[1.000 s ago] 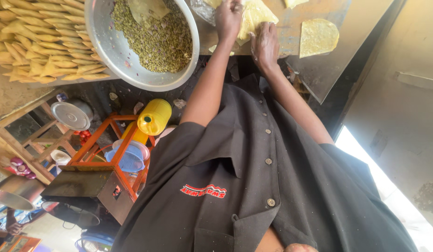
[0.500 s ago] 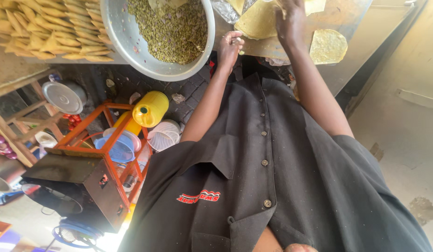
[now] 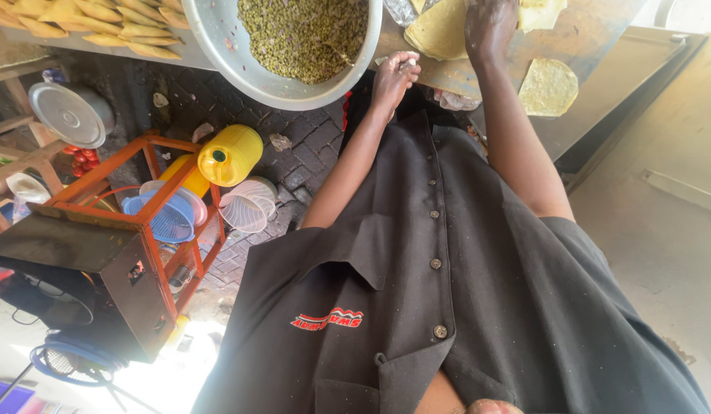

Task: The person folds triangular pastry wrappers, fills them with a green mixture from a bowl, and seals them into samosas. The finished samosas are placed in rows on a metal tray. The person handles the wrappers and filling by hand throughout the process.

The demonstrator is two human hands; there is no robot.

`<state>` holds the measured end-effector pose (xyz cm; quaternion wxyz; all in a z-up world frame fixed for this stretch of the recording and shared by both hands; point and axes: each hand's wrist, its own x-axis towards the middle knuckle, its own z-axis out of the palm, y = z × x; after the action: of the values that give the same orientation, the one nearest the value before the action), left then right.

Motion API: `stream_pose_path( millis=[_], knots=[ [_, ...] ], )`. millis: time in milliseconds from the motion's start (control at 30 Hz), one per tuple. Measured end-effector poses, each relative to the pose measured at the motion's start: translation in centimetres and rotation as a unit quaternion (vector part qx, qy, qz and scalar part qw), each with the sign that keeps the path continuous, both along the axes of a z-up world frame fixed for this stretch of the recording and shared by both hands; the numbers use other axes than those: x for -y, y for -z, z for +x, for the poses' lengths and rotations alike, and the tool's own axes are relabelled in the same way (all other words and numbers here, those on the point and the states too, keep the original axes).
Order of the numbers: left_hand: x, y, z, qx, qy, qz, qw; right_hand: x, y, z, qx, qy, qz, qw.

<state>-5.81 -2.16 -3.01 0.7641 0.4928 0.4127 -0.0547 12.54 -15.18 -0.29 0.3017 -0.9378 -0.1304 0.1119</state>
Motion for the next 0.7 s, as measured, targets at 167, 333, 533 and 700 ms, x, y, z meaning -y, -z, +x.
stream_pose_path(
  millis=[167,333,533,700],
  knots=[
    [0.4,0.4,0.8,-0.017,-0.070,0.003,0.997,0.1,-0.3,0.0,0.040,-0.091,0.087,0.991],
    [0.3,0.0,0.1,-0.026,-0.065,-0.001,0.998,0.5,-0.7,-1.8,0.052,-0.101,0.053,0.992],
    [0.2,-0.7,0.4,-0.047,-0.061,-0.007,0.997,0.1,-1.1,-0.9,-0.063,-0.007,0.134,0.989],
    [0.5,-1.2,0.3,-0.040,-0.056,-0.007,0.998,-0.1,-1.8,-0.8,-0.089,0.007,0.062,0.994]
  ],
)
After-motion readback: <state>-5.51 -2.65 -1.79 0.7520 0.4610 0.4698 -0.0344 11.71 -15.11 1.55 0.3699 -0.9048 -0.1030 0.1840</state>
